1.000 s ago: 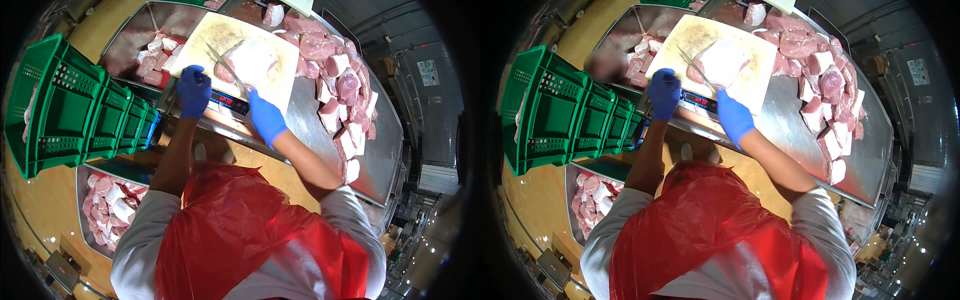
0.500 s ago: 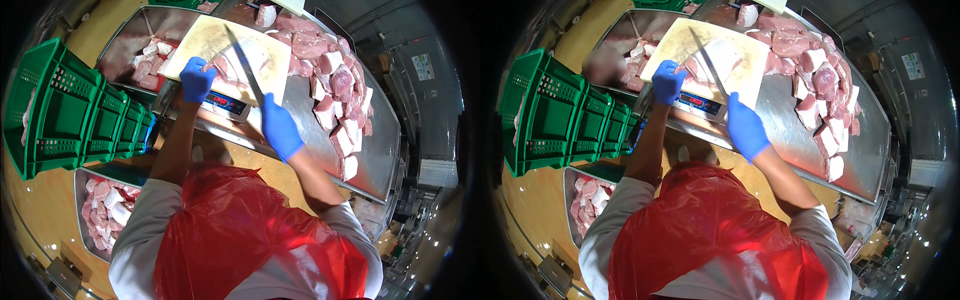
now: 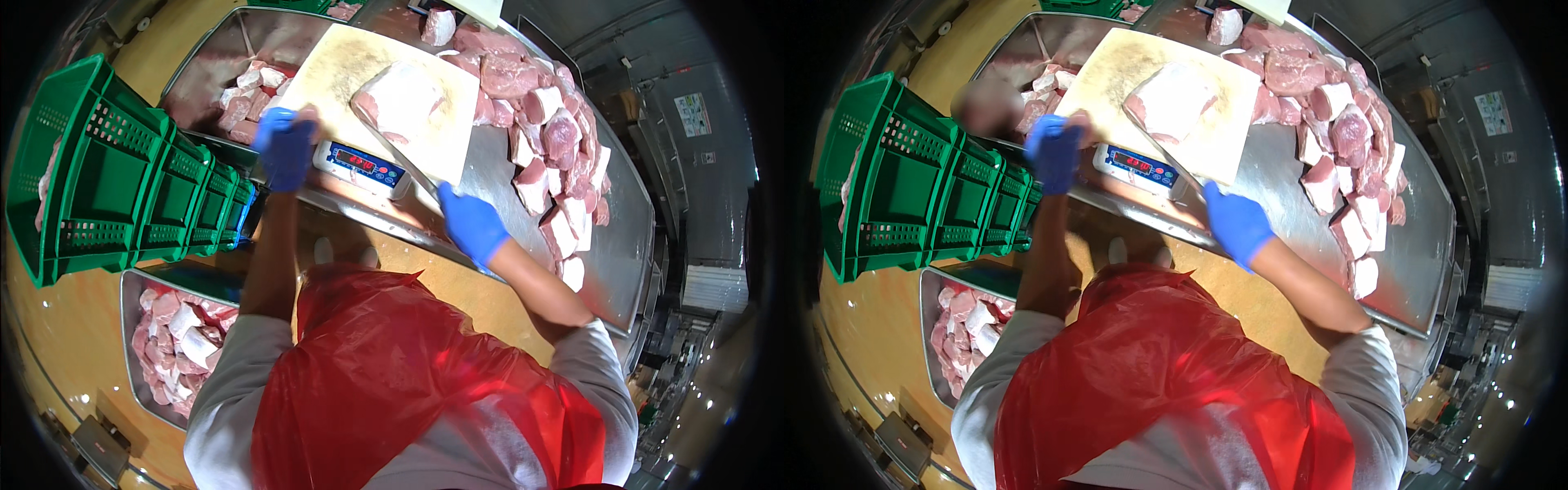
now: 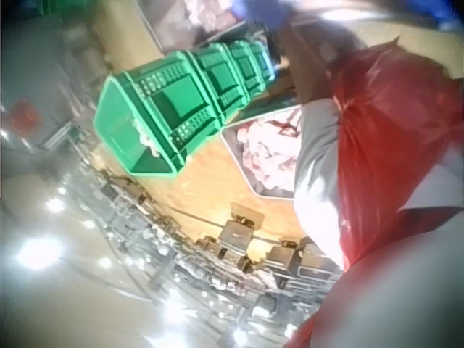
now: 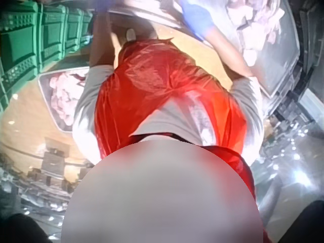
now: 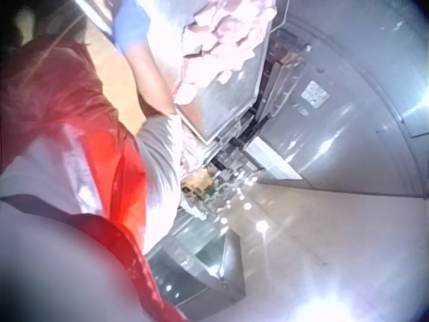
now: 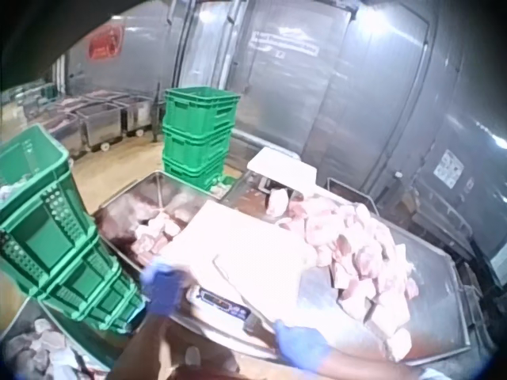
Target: The person cuts large pieces of raw meat into smaller portions using a knife on a cutting board. The person places the cut pieces into a green crate and continues processing additional pieces of meat.
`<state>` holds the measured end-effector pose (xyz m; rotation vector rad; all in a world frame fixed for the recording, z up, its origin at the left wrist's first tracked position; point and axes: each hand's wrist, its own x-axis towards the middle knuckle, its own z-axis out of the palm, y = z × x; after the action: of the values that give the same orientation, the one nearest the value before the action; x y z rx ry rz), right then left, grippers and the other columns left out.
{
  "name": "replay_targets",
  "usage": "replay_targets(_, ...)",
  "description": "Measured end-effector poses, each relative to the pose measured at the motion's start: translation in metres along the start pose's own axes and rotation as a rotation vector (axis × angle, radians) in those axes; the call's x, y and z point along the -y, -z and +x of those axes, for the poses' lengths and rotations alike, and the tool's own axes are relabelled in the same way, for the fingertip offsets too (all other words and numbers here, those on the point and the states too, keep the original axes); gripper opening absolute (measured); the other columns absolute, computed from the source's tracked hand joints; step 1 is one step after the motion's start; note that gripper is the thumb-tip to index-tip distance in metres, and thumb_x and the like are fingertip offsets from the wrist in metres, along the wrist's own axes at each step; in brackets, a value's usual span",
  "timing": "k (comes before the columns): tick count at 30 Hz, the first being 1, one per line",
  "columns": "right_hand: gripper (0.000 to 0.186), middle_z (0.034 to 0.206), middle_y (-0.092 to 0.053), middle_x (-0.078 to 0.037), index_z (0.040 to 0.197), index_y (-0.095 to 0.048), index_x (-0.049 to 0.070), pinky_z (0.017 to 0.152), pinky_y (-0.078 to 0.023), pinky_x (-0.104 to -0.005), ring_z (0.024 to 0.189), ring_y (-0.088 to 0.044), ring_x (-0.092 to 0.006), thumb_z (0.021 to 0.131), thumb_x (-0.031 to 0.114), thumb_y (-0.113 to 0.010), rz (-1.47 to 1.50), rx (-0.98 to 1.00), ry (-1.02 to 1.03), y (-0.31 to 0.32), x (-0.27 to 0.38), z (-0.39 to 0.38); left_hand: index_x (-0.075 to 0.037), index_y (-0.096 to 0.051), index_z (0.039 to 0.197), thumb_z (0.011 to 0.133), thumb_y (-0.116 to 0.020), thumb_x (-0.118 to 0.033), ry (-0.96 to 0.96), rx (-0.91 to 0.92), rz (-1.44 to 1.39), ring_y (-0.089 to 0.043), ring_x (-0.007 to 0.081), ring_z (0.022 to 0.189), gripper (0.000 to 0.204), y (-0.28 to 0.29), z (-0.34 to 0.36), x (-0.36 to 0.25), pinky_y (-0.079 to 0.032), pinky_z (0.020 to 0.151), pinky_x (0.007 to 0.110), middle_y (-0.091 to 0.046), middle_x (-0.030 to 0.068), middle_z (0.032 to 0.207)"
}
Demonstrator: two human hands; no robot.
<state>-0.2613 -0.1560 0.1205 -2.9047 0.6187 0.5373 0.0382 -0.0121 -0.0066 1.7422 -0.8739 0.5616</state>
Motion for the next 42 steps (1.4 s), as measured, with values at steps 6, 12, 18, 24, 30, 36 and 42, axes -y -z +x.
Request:
replay_targets(6, 0.016, 0.081, -0.064, -0.02, 0.106, -0.05, 0.01, 0.057, -0.049, -0.0523, 0.07, -0.064, -0.0429, 0.099, 0.023, -0.057, 0.082, -0.445, 0.097, -0.017, -0.063, -0.008, -0.001, -0.075, 0.092, 0.076, -0.082, -0.014, -0.066, -0.756, 0.322, -0.065, 0.0194, 0.072, 0.022, 0.249, 0.156, 0.001, -0.054, 0.069, 0.034, -0.074, 0.0152, 0.089)
replay_targets(12, 0.019, 0.083, -0.067, -0.021, 0.11, -0.048, 0.009, 0.061, -0.052, -0.0525, 0.071, -0.066, -0.0423, 0.101, 0.025, -0.052, 0.158, -0.554, 0.197, -0.007, -0.018, 0.09, -0.015, -0.077, 0.11, 0.089, -0.063, -0.038, 0.085, -0.298, 1.238, -0.071, 0.0338, 0.084, 0.034, 0.39, 0.188, 0.074, -0.056, 0.078, 0.043, -0.075, 0.015, 0.099)
replay_targets(18, 0.022, 0.088, -0.068, -0.023, 0.115, -0.05, 0.008, 0.066, -0.052, -0.0529, 0.077, -0.067, -0.0427, 0.102, 0.026, -0.049, 0.131, -0.405, 0.165, 0.005, -0.005, 0.119, 0.001, -0.075, 0.102, 0.087, -0.063, 0.001, 0.022, -0.369, 0.255, -0.064, 0.01, 0.075, 0.019, 0.175, 0.111, -0.035, -0.053, 0.071, 0.028, -0.074, 0.0045, 0.087)
replay_targets(24, 0.017, 0.083, -0.067, -0.022, 0.113, -0.049, 0.009, 0.062, -0.052, -0.0513, 0.072, -0.067, -0.0421, 0.099, 0.019, -0.05, -0.029, -0.108, 0.106, -0.012, -0.111, 0.02, -0.001, -0.074, 0.101, 0.088, -0.063, -0.001, 0.153, -0.161, 0.085, -0.066, 0.0135, 0.078, 0.016, 0.11, 0.056, -0.049, -0.055, 0.074, 0.03, -0.073, 0.0089, 0.093)
replay_targets(30, 0.017, 0.083, -0.067, -0.02, 0.111, -0.051, 0.008, 0.058, -0.052, -0.0489, 0.069, -0.067, -0.0407, 0.099, 0.019, -0.056, -0.081, -0.29, 0.115, 0.023, -0.123, -0.025, -0.006, -0.064, 0.116, 0.088, -0.065, -0.004, 0.074, 0.296, -0.232, -0.068, 0.0282, 0.088, 0.028, 0.001, -0.036, -0.09, -0.056, 0.079, 0.037, -0.068, 0.0141, 0.106)
replay_targets(36, 0.019, 0.088, -0.068, -0.024, 0.108, -0.052, 0.003, 0.065, -0.053, -0.0494, 0.079, -0.066, -0.0455, 0.099, 0.017, -0.061, 0.271, -0.587, 0.095, 0.001, -0.085, 0.014, -0.007, -0.065, 0.12, 0.082, -0.073, -0.012, 0.035, 0.44, 0.001, -0.066, 0.0319, 0.096, 0.039, -0.065, -0.045, -0.143, -0.056, 0.082, 0.041, -0.058, 0.0144, 0.121)
replay_targets(42, 0.018, 0.086, -0.067, -0.024, 0.105, -0.052, 0.004, 0.062, -0.049, -0.0527, 0.078, -0.064, -0.0466, 0.1, 0.02, -0.059, 0.35, -0.651, 0.088, 0.002, -0.055, 0.069, -0.009, -0.066, 0.113, 0.081, -0.074, -0.011, -0.162, 0.426, -0.092, -0.065, 0.0307, 0.092, 0.034, -0.086, -0.056, -0.122, -0.056, 0.078, 0.04, -0.063, 0.0113, 0.105)
